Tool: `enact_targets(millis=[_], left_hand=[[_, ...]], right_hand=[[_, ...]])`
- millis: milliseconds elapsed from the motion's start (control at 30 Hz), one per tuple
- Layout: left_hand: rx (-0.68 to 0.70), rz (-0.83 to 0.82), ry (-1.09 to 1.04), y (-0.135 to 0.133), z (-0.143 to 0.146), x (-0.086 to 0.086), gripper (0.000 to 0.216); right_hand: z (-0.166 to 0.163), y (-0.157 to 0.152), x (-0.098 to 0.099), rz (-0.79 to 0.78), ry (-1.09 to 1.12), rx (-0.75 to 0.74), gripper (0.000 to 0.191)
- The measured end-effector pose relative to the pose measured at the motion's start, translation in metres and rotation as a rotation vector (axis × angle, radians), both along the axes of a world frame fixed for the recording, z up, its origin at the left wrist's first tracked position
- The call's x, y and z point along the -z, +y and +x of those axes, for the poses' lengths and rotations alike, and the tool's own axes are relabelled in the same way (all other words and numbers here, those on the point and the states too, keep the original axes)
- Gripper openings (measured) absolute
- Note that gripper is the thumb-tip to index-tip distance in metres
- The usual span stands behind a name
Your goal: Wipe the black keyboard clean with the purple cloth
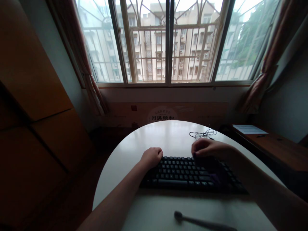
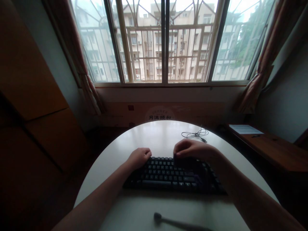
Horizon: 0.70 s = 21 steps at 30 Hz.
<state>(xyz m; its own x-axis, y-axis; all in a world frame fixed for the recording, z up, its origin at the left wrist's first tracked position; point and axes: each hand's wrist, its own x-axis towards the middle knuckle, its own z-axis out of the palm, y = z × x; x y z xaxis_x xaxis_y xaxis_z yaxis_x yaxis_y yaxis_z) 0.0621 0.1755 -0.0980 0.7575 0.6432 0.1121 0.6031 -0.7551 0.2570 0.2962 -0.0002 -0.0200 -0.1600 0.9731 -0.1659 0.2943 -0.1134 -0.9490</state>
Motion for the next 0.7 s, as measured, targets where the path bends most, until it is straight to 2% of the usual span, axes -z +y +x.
enact_targets(millis=[100,200,333,500,633,700], left_hand=[[0.000,0.001,0.009,0.000,0.000,-0.001,0.031],[-0.001,0.003,0.014,-0.001,-0.001,-0.002,0.032],[0.013,0.004,0.011,-0.001,-0.001,-0.002,0.032],[0.032,-0.003,0.003,-0.001,0.000,-0.002,0.032],[0.038,-0.009,0.000,-0.001,0.000,-0.002,0.031],[0.039,-0.010,-0.003,0.000,0.000,-0.002,0.031]], right_hand=[[-0.019,0.031,0.031,0.141,-0.076,0.125,0.039],[-0.034,0.059,0.063,0.308,-0.221,0.209,0.030],[-0.041,0.070,0.091,0.421,-0.296,0.252,0.025],[-0.043,0.063,0.098,0.435,-0.319,0.296,0.026],[-0.046,0.059,0.094,0.549,-0.397,0.249,0.012],[-0.047,0.059,0.093,0.591,-0.448,0.256,0.014]])
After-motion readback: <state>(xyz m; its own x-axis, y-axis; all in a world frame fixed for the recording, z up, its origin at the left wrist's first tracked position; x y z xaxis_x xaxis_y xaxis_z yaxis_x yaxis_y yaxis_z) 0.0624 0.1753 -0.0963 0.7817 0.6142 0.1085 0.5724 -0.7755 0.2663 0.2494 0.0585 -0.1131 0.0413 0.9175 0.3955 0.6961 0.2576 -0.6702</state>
